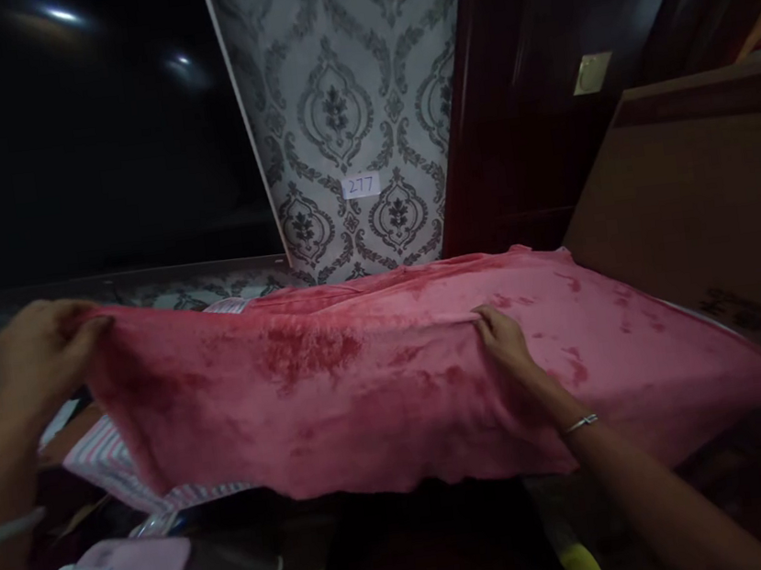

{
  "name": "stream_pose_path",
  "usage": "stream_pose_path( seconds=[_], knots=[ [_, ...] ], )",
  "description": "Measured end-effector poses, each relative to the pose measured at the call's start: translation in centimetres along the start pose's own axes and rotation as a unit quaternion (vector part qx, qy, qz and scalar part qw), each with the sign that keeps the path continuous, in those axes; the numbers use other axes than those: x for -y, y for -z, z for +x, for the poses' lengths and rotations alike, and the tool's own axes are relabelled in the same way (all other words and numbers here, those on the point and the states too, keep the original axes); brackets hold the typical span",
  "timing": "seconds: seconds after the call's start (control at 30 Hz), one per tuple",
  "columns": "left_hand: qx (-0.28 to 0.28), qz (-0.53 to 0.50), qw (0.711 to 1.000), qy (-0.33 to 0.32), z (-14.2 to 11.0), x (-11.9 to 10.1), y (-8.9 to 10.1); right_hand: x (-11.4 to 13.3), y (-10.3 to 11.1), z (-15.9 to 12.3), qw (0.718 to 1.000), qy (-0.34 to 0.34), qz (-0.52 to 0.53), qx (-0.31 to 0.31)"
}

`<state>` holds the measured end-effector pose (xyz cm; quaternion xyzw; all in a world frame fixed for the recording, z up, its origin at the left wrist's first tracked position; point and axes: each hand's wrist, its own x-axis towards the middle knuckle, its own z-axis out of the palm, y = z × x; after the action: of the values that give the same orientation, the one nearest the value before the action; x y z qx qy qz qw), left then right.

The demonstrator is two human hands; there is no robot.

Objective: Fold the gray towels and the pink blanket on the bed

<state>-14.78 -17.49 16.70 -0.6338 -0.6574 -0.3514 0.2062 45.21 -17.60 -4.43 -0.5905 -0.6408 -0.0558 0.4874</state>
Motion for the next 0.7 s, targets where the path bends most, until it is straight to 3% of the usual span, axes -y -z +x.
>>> stream_pose_path(
  seconds=[0.17, 0.3, 0.37, 0.53, 0.7],
  knots=[
    [-0.043, -0.060, 0.997, -0.004, 0.2, -2.3, 0.8, 1.1, 3.5, 3.2, 0.998, 0.035, -0.022, -0.050],
    [-0.026, -0.143, 0.984, 0.106, 0.7, -3.5, 1.5, 2.5, 6.7, 5.9, 0.992, 0.075, -0.060, -0.084],
    [-0.049, -0.180, 0.974, 0.128, 1.2, -4.2, 1.7, 3.3, 8.3, 7.3, 0.987, 0.089, -0.086, -0.098],
    [-0.165, -0.190, 0.962, 0.102, 3.1, -6.6, 2.8, 5.1, 12.5, 10.5, 0.967, 0.087, -0.199, -0.137],
    [-0.230, -0.147, 0.961, 0.049, 4.9, -10.0, 5.5, 7.3, 17.3, 13.4, 0.931, 0.070, -0.319, -0.164]
  ],
)
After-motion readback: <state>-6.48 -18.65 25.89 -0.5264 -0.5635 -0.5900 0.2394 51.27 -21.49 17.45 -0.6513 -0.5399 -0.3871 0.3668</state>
